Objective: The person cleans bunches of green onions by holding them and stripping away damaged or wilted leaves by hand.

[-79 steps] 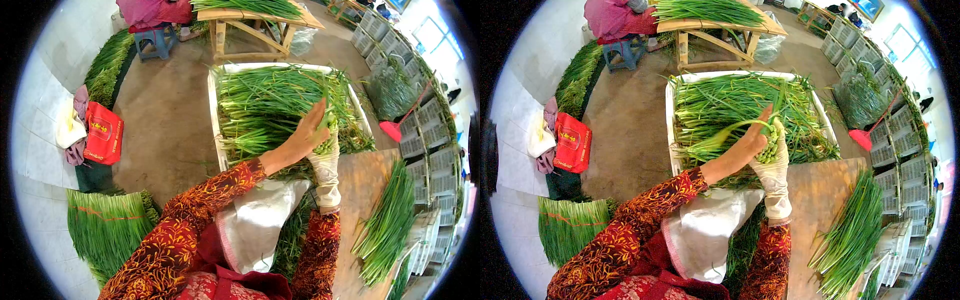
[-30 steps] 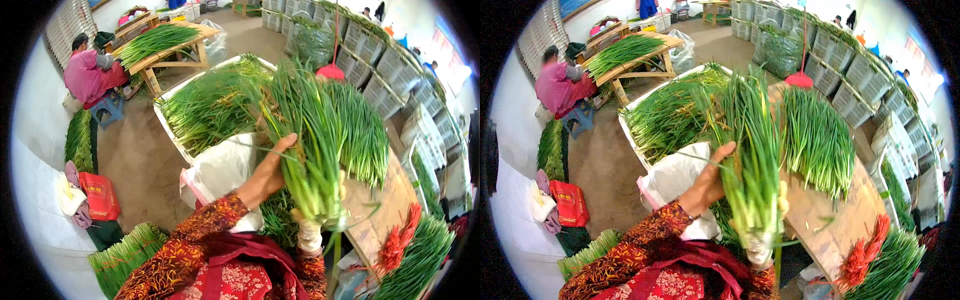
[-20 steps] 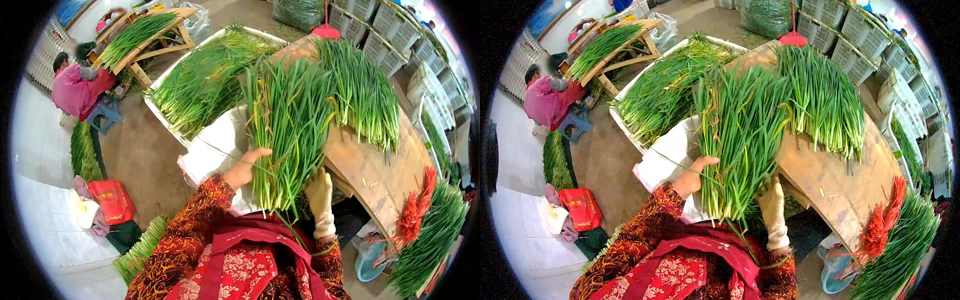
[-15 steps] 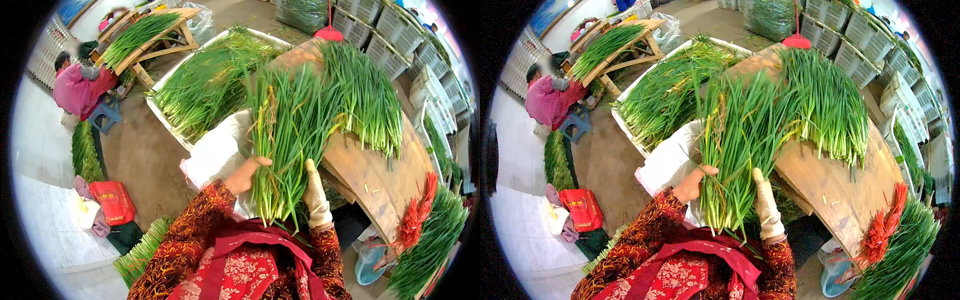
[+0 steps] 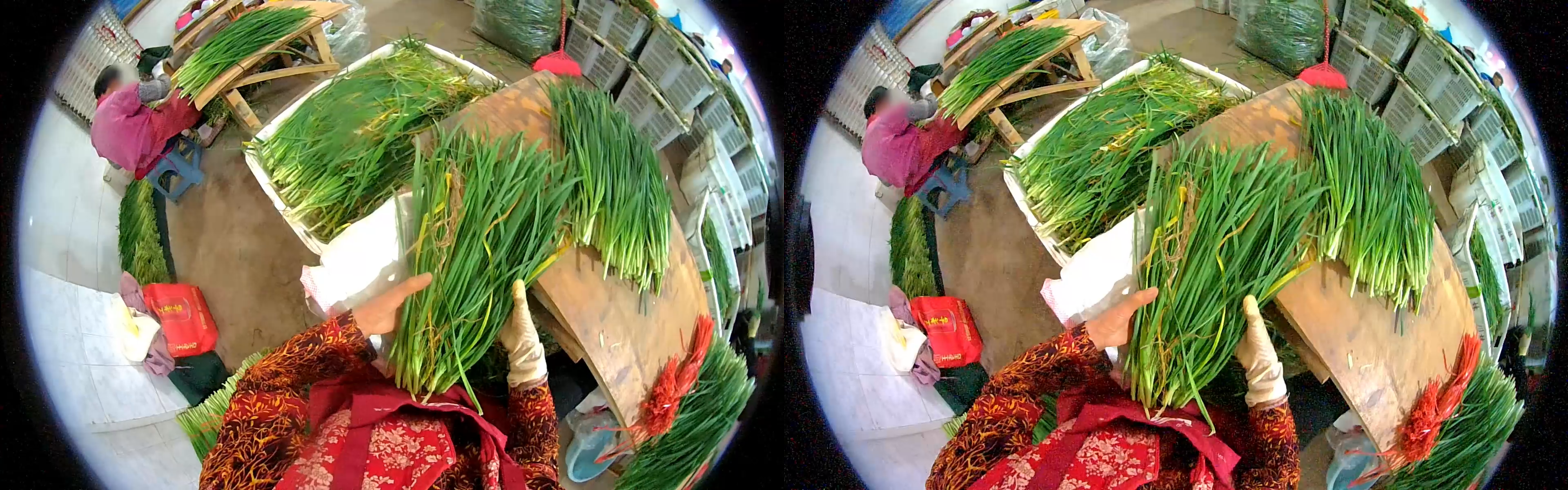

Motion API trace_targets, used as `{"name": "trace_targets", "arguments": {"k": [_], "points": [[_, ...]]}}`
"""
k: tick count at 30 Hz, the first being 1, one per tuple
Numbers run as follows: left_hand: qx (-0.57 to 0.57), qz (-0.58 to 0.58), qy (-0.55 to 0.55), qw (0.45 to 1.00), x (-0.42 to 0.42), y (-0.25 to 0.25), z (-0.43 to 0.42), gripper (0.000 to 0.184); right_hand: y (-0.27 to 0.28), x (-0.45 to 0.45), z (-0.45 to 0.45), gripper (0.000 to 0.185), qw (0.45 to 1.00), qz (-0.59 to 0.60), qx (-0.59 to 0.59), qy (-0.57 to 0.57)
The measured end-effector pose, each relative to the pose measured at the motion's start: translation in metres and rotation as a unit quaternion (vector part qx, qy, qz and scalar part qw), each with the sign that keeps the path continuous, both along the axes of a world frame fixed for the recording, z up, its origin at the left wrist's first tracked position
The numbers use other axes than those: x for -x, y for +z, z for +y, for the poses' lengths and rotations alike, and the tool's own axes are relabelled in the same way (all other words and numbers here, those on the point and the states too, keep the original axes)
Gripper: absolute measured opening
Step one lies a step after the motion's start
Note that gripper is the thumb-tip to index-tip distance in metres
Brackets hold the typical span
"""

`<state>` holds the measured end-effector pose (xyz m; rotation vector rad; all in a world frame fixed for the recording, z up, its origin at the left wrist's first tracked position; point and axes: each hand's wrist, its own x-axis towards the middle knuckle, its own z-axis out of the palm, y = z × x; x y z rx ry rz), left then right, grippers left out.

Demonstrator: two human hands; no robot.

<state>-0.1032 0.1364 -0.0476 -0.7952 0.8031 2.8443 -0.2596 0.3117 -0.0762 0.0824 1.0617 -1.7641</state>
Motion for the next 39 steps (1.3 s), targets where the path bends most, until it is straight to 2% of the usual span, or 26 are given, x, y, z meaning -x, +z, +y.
{"name": "trace_targets", "arguments": {"k": [4, 6, 8, 10, 11, 13, 16, 18, 19, 22, 23, 24, 25, 27, 30, 31, 32, 33, 35, 36, 38, 39], "points": [[0.086, 0.044, -0.016, 0.995, 0.019, 0.013, -0.017, 0.053, 0.002, 0.020, -0.021, 0.065, 0.999, -0.016, 0.025, -0.014], [0.080, 0.079, 0.005, 0.994, 0.036, 0.012, -0.033, 0.058, 0.002, 0.022, -0.024, 0.065, 0.997, 0.045, -0.045, -0.037], [0.098, 0.077, 0.010, 0.992, 0.056, 0.021, -0.047, 0.064, 0.004, 0.026, -0.029, 0.067, 0.999, 0.027, -0.036, -0.025], [0.146, 0.027, 0.045, 0.988, 0.076, 0.025, -0.063, 0.067, 0.006, 0.029, -0.031, 0.070, 1.000, -0.011, -0.025, -0.003], [0.148, 0.028, 0.045, 0.988, 0.086, 0.027, -0.076, 0.067, 0.007, 0.029, -0.032, 0.070, 1.000, -0.010, -0.023, -0.003], [0.169, 0.049, -0.025, 0.984, 0.103, 0.028, -0.101, 0.067, 0.011, 0.029, -0.037, 0.066, 0.999, 0.020, -0.024, -0.011], [0.219, 0.055, -0.037, 0.973, 0.115, 0.023, -0.110, 0.062, 0.025, 0.027, -0.045, 0.058, 1.000, 0.027, -0.015, -0.002], [0.247, 0.048, -0.002, 0.968, 0.113, 0.038, -0.101, 0.055, 0.023, 0.025, -0.046, 0.053, 0.993, 0.116, -0.029, -0.016], [0.251, 0.053, -0.029, 0.966, 0.110, 0.047, -0.100, 0.053, 0.026, 0.025, -0.048, 0.048, 0.997, 0.077, 0.015, 0.016], [0.257, 0.079, -0.071, 0.961, 0.096, 0.083, -0.090, 0.051, 0.042, 0.016, -0.051, 0.045, 0.994, 0.084, 0.038, 0.064], [0.335, 0.087, -0.091, 0.934, 0.086, 0.112, -0.076, 0.047, 0.062, 0.010, -0.052, 0.046, 0.986, 0.105, 0.066, 0.109], [0.404, 0.095, -0.114, 0.902, 0.077, 0.136, -0.064, 0.043, 0.080, 0.001, -0.052, 0.048, 0.982, 0.116, 0.110, 0.106], [0.489, 0.168, -0.125, 0.847, 0.067, 0.152, -0.055, 0.048, 0.086, -0.003, -0.054, 0.051, 0.979, 0.133, 0.110, 0.106], [0.519, 0.176, -0.131, 0.826, 0.063, 0.173, -0.042, 0.051, 0.101, -0.010, -0.054, 0.053, 0.976, 0.153, 0.115, 0.108], [0.566, 0.172, -0.163, 0.790, 0.064, 0.190, -0.043, 0.058, 0.129, -0.013, -0.052, 0.055, 0.942, 0.283, 0.162, 0.077], [0.655, 0.127, -0.157, 0.728, 0.063, 0.204, -0.042, 0.061, 0.139, -0.009, -0.051, 0.056, 0.938, 0.295, 0.163, 0.082], [0.688, 0.131, -0.134, 0.701, 0.060, 0.226, -0.027, 0.065, 0.151, -0.005, -0.049, 0.057, 0.933, 0.307, 0.165, 0.087], [0.720, 0.133, -0.109, 0.672, 0.056, 0.248, -0.011, 0.069, 0.177, -0.009, -0.042, 0.055, 0.942, 0.271, 0.178, 0.084], [0.745, 0.203, -0.075, 0.631, 0.068, 0.271, -0.011, 0.068, 0.202, 0.003, -0.043, 0.053, 0.917, 0.343, 0.199, 0.039], [0.787, 0.206, 0.018, 0.581, 0.083, 0.275, -0.015, 0.064, 0.215, 0.008, -0.046, 0.053, 0.904, 0.371, 0.212, 0.000], [0.791, 0.250, 0.055, 0.556, 0.100, 0.299, -0.018, 0.061, 0.216, 0.055, -0.059, 0.050, 0.840, 0.522, 0.146, -0.020], [0.791, 0.270, 0.075, 0.544, 0.102, 0.315, -0.011, 0.058, 0.252, 0.040, -0.050, 0.048, 0.882, 0.409, 0.232, 0.040]]}}
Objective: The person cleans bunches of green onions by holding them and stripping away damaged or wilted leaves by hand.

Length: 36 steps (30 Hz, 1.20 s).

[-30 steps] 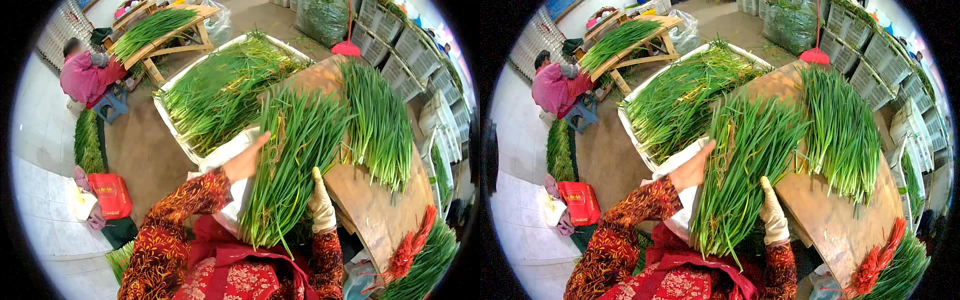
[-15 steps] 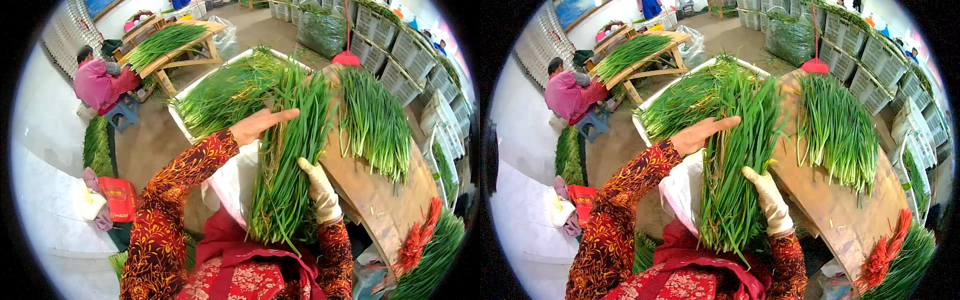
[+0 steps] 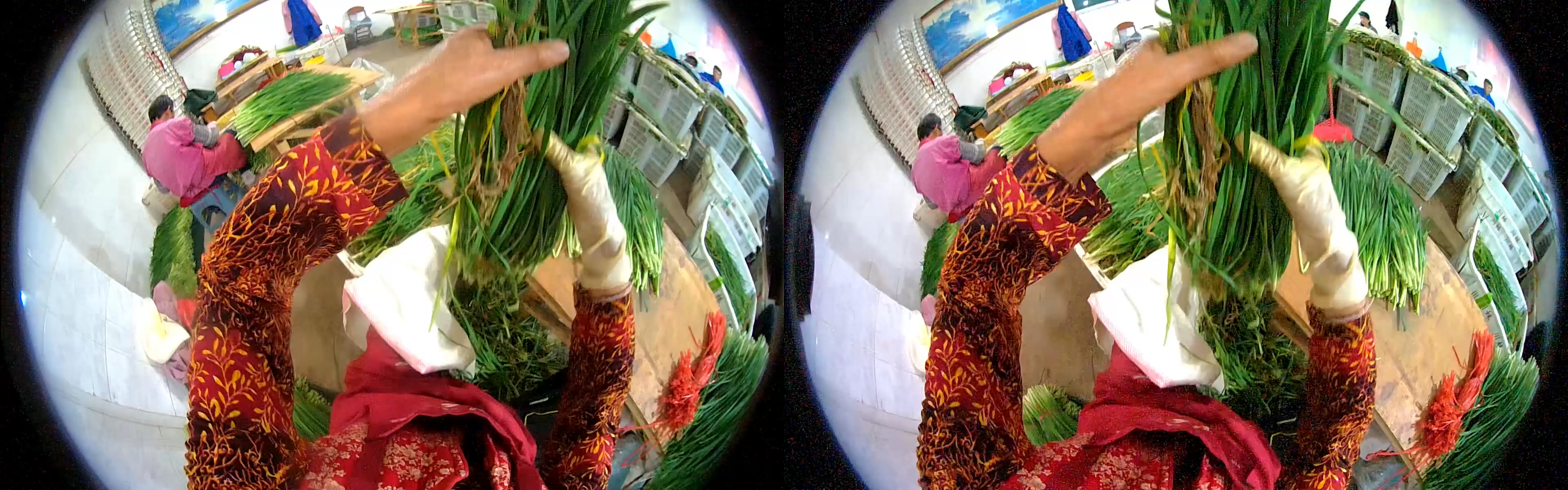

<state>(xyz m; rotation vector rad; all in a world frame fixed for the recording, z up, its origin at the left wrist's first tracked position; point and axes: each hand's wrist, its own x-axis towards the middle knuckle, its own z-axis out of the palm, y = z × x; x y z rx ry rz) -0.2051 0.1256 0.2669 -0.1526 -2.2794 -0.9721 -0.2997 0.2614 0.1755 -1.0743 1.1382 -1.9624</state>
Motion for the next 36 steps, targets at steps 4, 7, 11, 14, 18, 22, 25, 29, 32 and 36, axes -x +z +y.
{"name": "trace_targets", "arguments": {"k": [4, 7, 11, 14, 18, 22, 25, 29, 32, 36], "points": [[-0.030, 0.056, -0.025, 0.998, 0.022, 0.020, 0.001, 0.056, 0.014, 0.036, -0.019, 0.042, 0.992, 0.071, 0.040, -0.097], [-0.090, 0.028, -0.022, 0.995, 0.041, 0.004, -0.012, 0.058, 0.010, 0.056, -0.026, 0.046, 0.992, 0.111, 0.028, -0.048], [-0.105, -0.022, -0.045, 0.993, 0.070, -0.039, -0.045, 0.066, 0.000, 0.063, -0.040, 0.048, 0.991, 0.120, 0.052, -0.024], [-0.144, -0.060, -0.078, 0.985, 0.071, -0.040, -0.053, 0.067, 0.002, 0.069, -0.043, 0.045, 1.000, 0.017, 0.012, 0.014], [-0.104, -0.024, -0.101, 0.989, 0.085, -0.039, -0.065, 0.065, -0.004, 0.077, -0.061, 0.042, 0.968, 0.204, 0.136, -0.047], [-0.074, -0.113, -0.045, 0.990, 0.074, -0.031, -0.052, 0.060, -0.010, 0.075, -0.065, 0.046, 0.967, 0.181, 0.175, 0.033], [-0.042, -0.116, -0.005, 0.992, 0.068, -0.031, -0.051, 0.052, -0.007, 0.069, -0.059, 0.048, 0.970, 0.224, 0.096, -0.011], [-0.146, -0.074, -0.015, 0.986, 0.064, -0.039, -0.055, 0.043, -0.002, 0.070, -0.067, 0.050, 0.959, 0.280, 0.007, -0.052], [-0.255, -0.039, -0.019, 0.966, 0.060, -0.036, -0.058, 0.036, -0.004, 0.073, -0.075, 0.052, 0.946, 0.314, -0.021, -0.071], [-0.391, 0.017, -0.024, 0.920, 0.048, -0.013, -0.064, 0.028, -0.010, 0.063, -0.069, 0.040, 0.900, 0.341, -0.029, -0.272]]}}
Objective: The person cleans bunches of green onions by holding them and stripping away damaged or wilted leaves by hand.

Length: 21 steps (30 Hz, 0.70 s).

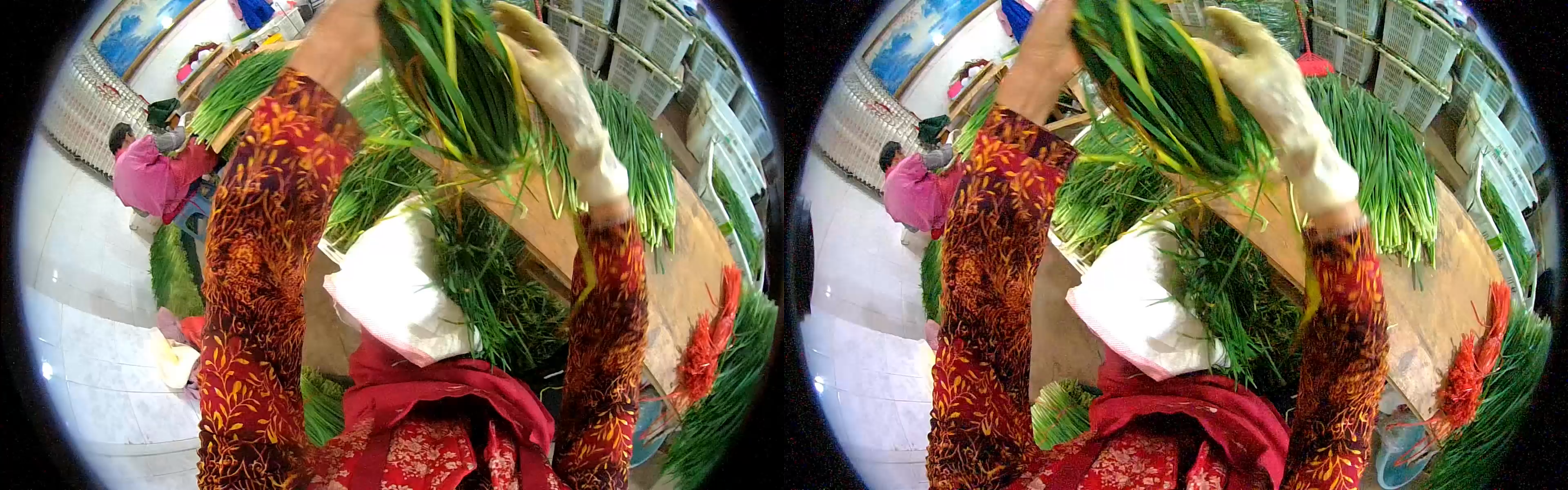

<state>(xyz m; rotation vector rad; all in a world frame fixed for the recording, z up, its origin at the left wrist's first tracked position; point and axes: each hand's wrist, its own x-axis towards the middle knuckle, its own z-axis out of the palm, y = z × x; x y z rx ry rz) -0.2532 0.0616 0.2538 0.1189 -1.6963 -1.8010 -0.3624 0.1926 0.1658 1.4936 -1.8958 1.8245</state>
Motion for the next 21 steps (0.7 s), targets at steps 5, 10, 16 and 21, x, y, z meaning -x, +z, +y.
{"name": "trace_targets", "arguments": {"k": [5, 10, 16, 21], "points": [[-0.034, 0.044, -0.078, 0.995, -0.035, 0.035, -0.054, 0.025, -0.053, -0.045, 0.053, 0.048, 0.982, 0.084, 0.161, 0.055], [0.078, 0.061, 0.075, 0.992, -0.105, 0.037, -0.049, 0.031, -0.195, -0.109, 0.099, 0.032, 0.994, -0.011, -0.045, 0.101], [0.258, 0.023, 0.251, 0.933, -0.178, 0.021, -0.047, 0.044, -0.371, -0.101, 0.105, 0.048, 0.874, -0.375, -0.307, -0.043], [0.420, -0.049, 0.384, 0.821, -0.217, 0.017, -0.067, 0.057, -0.371, -0.070, 0.019, 0.061, 0.846, -0.396, -0.346, -0.081]]}}
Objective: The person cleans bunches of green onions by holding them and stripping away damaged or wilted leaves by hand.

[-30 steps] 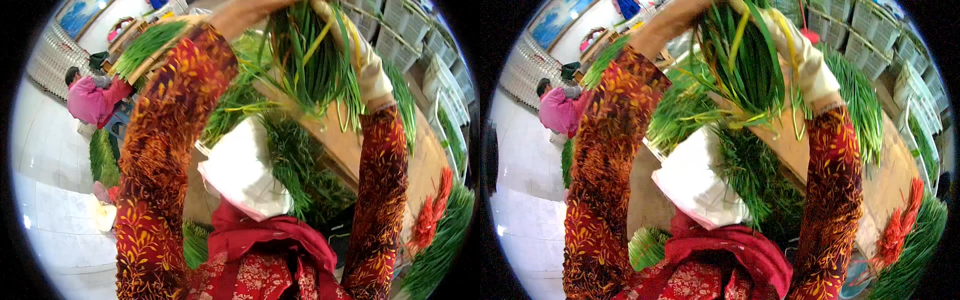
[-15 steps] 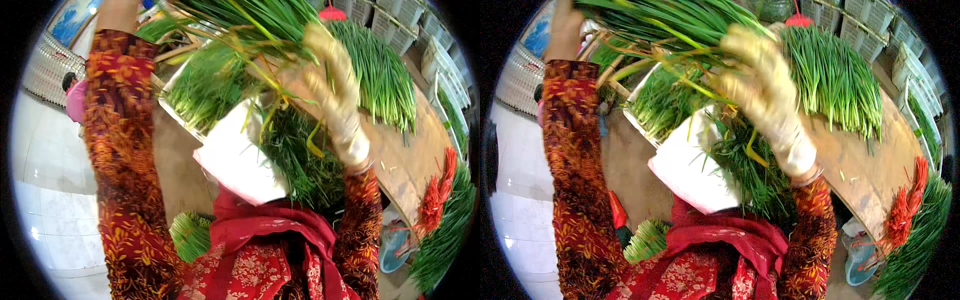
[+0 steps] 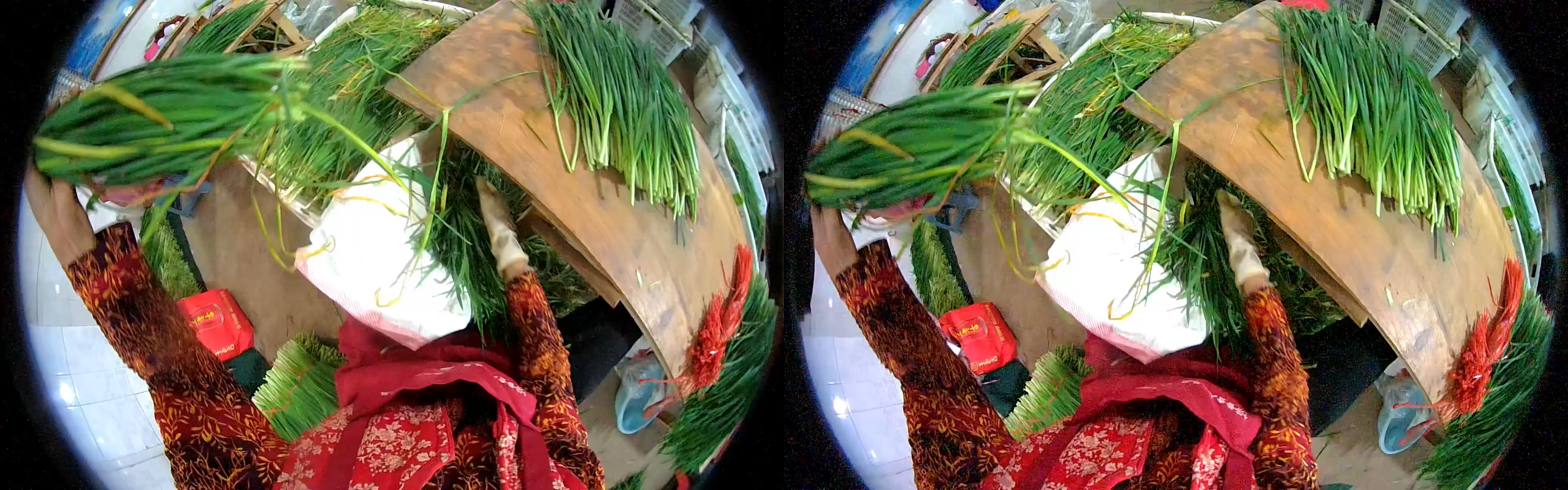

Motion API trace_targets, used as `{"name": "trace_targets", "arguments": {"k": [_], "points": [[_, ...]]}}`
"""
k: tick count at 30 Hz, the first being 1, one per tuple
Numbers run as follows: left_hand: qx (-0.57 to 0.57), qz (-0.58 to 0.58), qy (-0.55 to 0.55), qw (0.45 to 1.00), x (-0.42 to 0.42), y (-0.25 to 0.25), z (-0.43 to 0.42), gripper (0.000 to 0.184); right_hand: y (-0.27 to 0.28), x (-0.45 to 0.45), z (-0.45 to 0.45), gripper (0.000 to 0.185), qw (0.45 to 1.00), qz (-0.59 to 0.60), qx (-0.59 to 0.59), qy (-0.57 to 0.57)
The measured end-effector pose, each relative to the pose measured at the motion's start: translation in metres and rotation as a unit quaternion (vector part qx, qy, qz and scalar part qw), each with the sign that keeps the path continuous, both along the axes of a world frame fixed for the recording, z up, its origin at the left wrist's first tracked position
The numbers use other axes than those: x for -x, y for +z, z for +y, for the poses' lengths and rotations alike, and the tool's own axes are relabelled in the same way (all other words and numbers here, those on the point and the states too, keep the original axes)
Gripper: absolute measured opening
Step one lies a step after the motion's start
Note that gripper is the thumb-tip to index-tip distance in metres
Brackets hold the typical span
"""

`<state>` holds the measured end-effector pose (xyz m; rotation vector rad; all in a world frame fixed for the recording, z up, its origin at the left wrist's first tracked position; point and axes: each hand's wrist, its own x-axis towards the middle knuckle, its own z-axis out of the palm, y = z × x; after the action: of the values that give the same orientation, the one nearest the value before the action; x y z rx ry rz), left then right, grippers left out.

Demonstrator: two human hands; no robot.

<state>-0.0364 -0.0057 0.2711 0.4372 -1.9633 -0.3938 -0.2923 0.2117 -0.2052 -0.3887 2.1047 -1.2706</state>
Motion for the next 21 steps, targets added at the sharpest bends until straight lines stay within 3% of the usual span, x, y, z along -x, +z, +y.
{"name": "trace_targets", "arguments": {"k": [2, 3, 4, 5, 6, 7, 10, 11, 13, 16, 17, 19, 21], "points": [[-0.117, 0.083, -0.016, 0.990, -0.019, -0.004, -0.026, 0.044, 0.030, 0.007, -0.038, 0.065, 0.999, -0.032, 0.021, -0.033], [-0.155, 0.111, -0.020, 0.981, -0.029, -0.006, -0.039, 0.044, -0.002, 0.016, -0.061, 0.074, 1.000, 0.002, -0.001, 0.014], [-0.228, 0.174, -0.062, 0.956, -0.040, -0.005, -0.055, 0.033, -0.058, 0.019, -0.086, 0.079, 0.995, -0.003, -0.074, 0.066], [-0.298, 0.238, -0.103, 0.919, -0.050, -0.005, -0.066, 0.023, -0.027, 0.008, -0.080, 0.080, 0.982, 0.005, -0.155, 0.107], [-0.301, 0.236, -0.099, 0.918, -0.059, -0.008, -0.073, 0.023, 0.009, -0.008, -0.067, 0.082, 0.960, 0.013, -0.237, 0.147], [-0.366, 0.162, -0.230, 0.887, -0.067, -0.012, -0.077, 0.022, -0.021, -0.018, -0.062, 0.090, 0.937, 0.026, -0.290, 0.193], [-0.435, 0.058, -0.394, 0.807, -0.083, -0.017, -0.101, 0.024, -0.035, -0.051, -0.018, 0.107, 0.884, 0.016, -0.356, 0.304], [-0.403, 0.125, -0.263, 0.868, -0.083, -0.019, -0.102, 0.027, -0.041, -0.066, -0.001, 0.108, 0.887, 0.059, -0.349, 0.296], [-0.308, 0.209, -0.031, 0.928, -0.056, -0.030, -0.084, 0.033, -0.045, -0.079, 0.014, 0.109, 0.889, 0.101, -0.343, 0.286], [-0.239, 0.234, 0.065, 0.940, -0.024, -0.045, -0.057, 0.032, -0.031, -0.086, 0.017, 0.110, 0.908, 0.103, -0.333, 0.232], [-0.241, 0.233, 0.064, 0.940, -0.033, -0.043, -0.066, 0.032, -0.028, -0.085, 0.012, 0.111, 0.914, 0.087, -0.327, 0.224], [-0.315, 0.175, -0.064, 0.930, -0.060, -0.037, -0.092, 0.032, -0.006, -0.078, -0.001, 0.103, 0.895, 0.072, -0.364, 0.248], [-0.325, 0.170, -0.072, 0.928, -0.056, -0.038, -0.091, 0.032, -0.049, -0.086, 0.003, 0.094, 0.877, 0.118, -0.388, 0.260]]}}
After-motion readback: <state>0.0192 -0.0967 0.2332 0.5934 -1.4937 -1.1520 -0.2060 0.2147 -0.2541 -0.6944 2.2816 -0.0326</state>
